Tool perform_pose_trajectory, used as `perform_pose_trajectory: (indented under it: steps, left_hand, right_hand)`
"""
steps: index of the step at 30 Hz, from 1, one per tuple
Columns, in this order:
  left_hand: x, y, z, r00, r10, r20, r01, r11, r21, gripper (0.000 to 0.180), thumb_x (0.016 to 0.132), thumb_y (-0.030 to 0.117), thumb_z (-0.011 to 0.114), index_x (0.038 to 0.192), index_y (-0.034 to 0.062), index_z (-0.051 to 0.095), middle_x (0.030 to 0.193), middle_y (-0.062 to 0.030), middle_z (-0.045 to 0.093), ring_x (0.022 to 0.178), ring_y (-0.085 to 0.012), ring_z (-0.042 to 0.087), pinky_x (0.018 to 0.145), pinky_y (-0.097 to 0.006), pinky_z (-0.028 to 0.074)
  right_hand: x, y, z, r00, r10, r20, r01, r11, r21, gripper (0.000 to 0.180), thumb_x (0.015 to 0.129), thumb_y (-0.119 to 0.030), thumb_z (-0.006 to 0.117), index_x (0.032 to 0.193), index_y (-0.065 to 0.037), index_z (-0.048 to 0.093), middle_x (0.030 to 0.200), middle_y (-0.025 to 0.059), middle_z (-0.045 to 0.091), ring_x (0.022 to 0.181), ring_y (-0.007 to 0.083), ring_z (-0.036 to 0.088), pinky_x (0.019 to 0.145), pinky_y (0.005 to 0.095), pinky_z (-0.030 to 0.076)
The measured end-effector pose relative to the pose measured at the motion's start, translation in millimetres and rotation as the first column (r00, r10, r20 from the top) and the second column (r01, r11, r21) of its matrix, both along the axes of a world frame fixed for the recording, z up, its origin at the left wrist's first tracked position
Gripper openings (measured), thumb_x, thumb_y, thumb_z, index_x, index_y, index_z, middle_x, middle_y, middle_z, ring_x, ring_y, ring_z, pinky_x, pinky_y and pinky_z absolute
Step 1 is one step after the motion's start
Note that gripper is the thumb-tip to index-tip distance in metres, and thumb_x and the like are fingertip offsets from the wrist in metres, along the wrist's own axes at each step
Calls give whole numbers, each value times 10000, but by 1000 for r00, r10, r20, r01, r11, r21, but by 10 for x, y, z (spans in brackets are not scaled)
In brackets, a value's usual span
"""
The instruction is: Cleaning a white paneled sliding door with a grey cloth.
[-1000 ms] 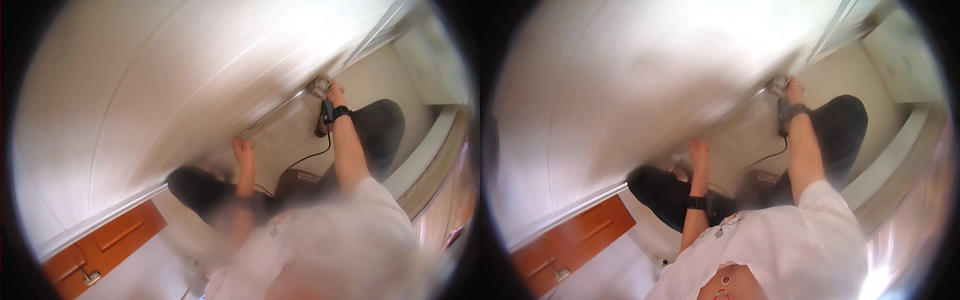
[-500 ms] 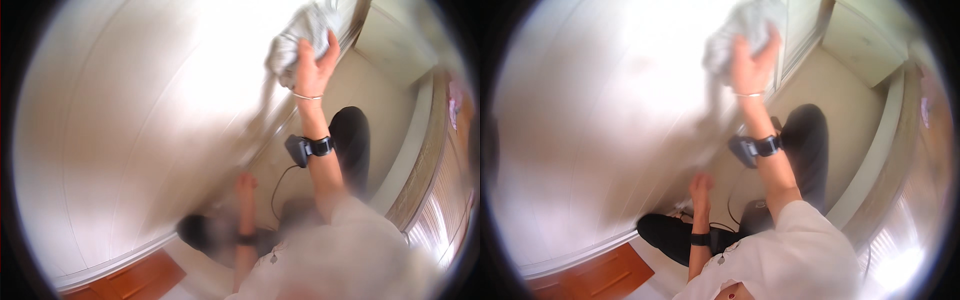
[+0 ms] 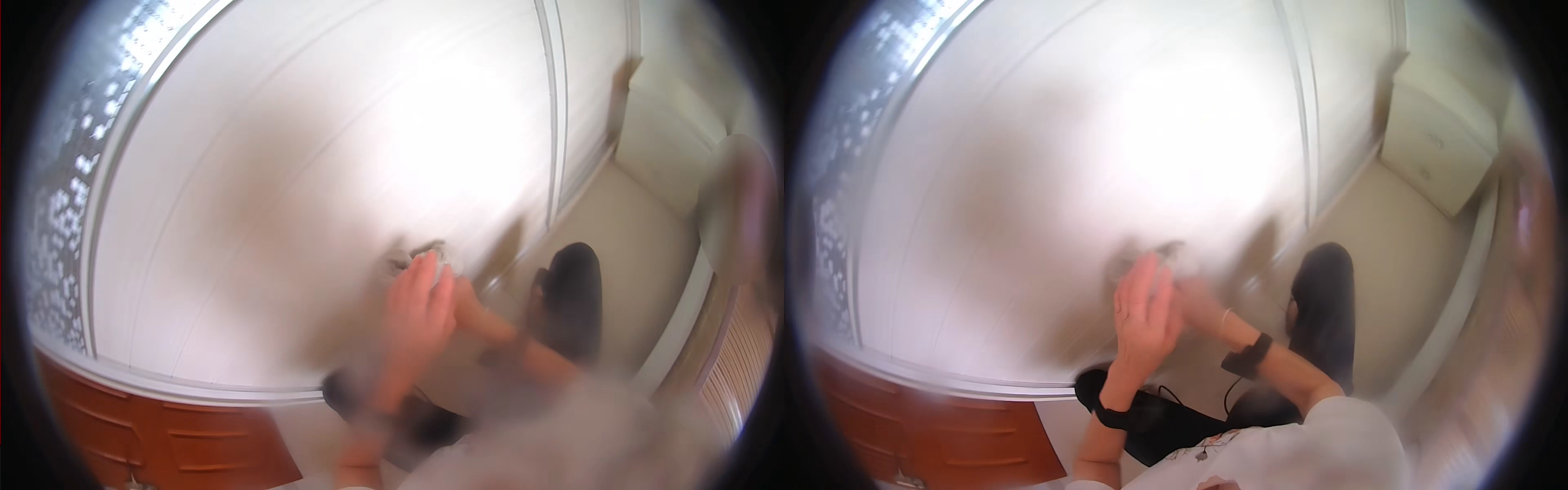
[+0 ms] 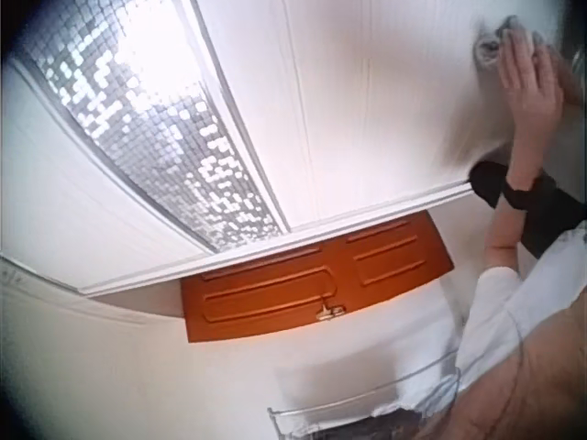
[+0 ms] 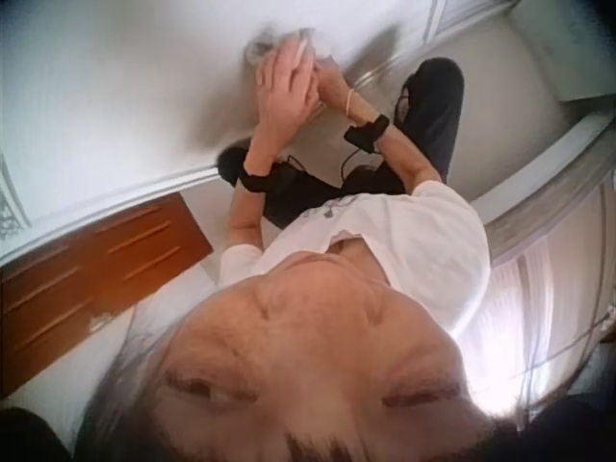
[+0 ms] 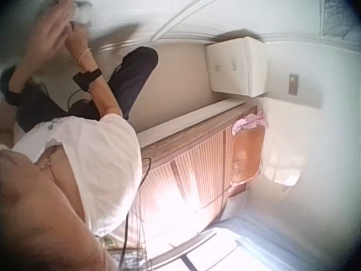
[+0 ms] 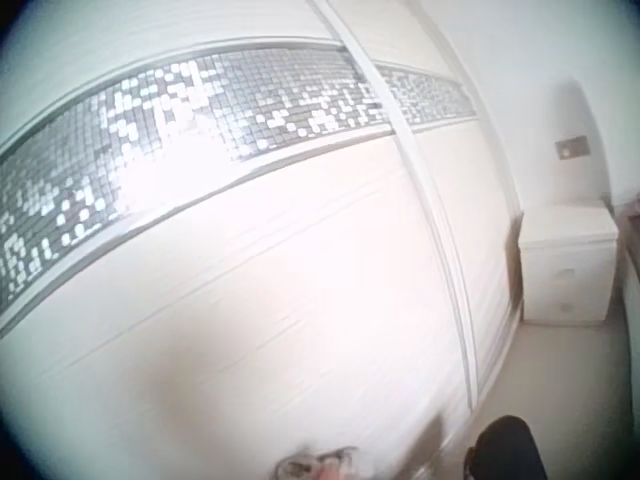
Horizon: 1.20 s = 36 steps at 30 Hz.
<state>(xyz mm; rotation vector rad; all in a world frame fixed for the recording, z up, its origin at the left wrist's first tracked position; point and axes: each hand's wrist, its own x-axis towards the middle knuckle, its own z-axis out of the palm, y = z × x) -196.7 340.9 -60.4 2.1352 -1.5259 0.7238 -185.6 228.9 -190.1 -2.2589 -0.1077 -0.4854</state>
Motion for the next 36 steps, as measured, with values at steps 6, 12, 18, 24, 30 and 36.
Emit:
perform_pose_trajectory:
  steps: [6,12,18,24,30,36]
  left_hand:
    - [171,-10,1605,784,40,620,-151,980,128,631,724,202,718,1312,86,520,1440,-116,431,1329,-367,384,1076,-581,274]
    - [530,213,2486,668,297,682,-312,944,-106,630,698,189,712,1301,134,536,1380,-30,491,1303,-284,419,1068,-529,288]
    - [849,796,795,654,51,755,-147,987,60,417,766,107,610,1161,-20,578,1242,-180,528,1151,-369,501,939,-513,438]
    - [944,757,1688,670,271,691,-260,958,-124,401,773,142,597,1159,34,598,1218,-112,540,1094,-324,501,914,-456,437]
    - [899,624,2644,559,334,759,-39,925,-379,518,688,59,657,1197,35,559,1193,-111,532,991,-305,515,794,-428,421]
    - [854,1114,513,639,212,739,-311,951,-4,309,744,123,586,1039,34,615,1041,-144,574,928,-323,561,821,-455,472]
  right_hand:
    - [87,-606,2478,605,-6,796,144,984,-102,312,830,-244,603,1092,-76,592,1058,126,621,1042,354,536,908,448,429]
    - [143,-434,3153,431,148,890,334,890,-310,641,671,-192,758,1269,-134,536,1238,84,539,1131,274,505,915,417,390]
    - [277,-141,1741,546,294,784,306,802,-513,406,748,-215,656,1153,-183,643,1061,38,618,984,223,592,795,411,437]
    - [467,-236,2667,416,296,860,304,846,-438,286,802,-232,687,1088,-237,687,1132,33,623,1000,224,597,833,384,468]
    - [425,-345,3821,259,137,956,442,864,-243,698,560,26,705,1226,-153,601,1178,107,592,1064,320,543,883,405,442]
    - [444,-130,1553,465,367,806,409,718,-564,353,711,-152,661,1064,-170,671,1026,43,599,938,221,566,809,392,440]
